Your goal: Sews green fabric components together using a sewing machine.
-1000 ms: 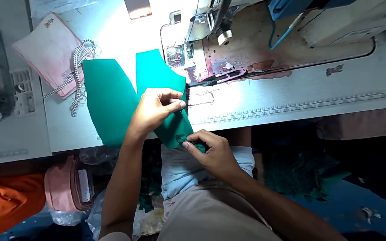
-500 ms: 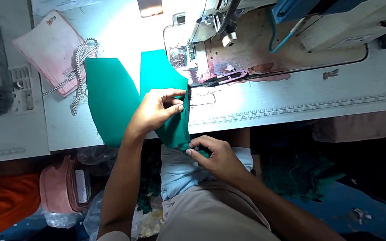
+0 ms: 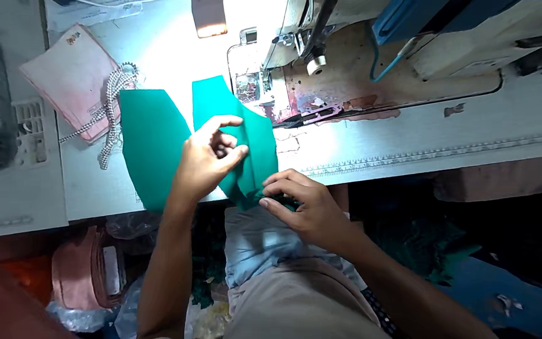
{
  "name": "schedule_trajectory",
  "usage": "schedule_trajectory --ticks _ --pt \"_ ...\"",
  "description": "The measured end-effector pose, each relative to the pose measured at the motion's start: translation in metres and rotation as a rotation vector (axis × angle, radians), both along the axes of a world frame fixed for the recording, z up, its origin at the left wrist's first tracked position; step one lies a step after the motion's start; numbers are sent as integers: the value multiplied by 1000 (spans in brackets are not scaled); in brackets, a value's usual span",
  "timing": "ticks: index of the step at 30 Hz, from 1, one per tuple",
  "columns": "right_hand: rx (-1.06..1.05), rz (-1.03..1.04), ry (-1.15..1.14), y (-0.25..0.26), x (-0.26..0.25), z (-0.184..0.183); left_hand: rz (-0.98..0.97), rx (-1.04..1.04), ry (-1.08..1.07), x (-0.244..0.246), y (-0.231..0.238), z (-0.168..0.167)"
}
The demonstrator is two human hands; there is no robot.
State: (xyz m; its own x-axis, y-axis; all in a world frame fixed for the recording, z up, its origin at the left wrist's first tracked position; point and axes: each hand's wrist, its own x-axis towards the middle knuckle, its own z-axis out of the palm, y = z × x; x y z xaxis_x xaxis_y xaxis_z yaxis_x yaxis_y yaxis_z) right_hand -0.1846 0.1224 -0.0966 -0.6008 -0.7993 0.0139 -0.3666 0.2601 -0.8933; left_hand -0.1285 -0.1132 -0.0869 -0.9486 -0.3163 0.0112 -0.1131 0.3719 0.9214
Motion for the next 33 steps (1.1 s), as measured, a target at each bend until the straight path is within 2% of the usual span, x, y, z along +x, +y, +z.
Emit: schedule_trajectory --ticks 4,6,7,9,11,13,16,20,22,28,33 --pt "-1 -129 -409 3 -21 11 144 -615 -273 25 -13 15" --pt "-42 -157 -492 -3 -35 16 134 -728 -203 18 -9 10" --pt "-68 -173 -505 -9 -41 18 119 -677 -96 11 -4 10" --pt "-109 -195 -519 -20 -51 20 8 -355 70 -8 8 9" --pt "-148 -213 -570 -30 -57 21 -134 37 91 -28 12 6" --pt "-153 -230 -598 -36 -60 20 -175 226 65 -44 8 1" --pt "-82 -195 -425 -33 -61 15 -126 128 3 -54 -5 -1" --pt "82 -145 220 -32 -60 1 -62 -145 -99 -63 -18 -2" --pt "126 -153 390 -36 -62 -3 -80 -241 -128 -72 -23 -4" --pt "198 -177 489 -42 -63 -9 -163 -406 18 -89 -24 -21" --pt "249 -159 506 -43 -62 -13 -148 -519 0 -91 -23 -36"
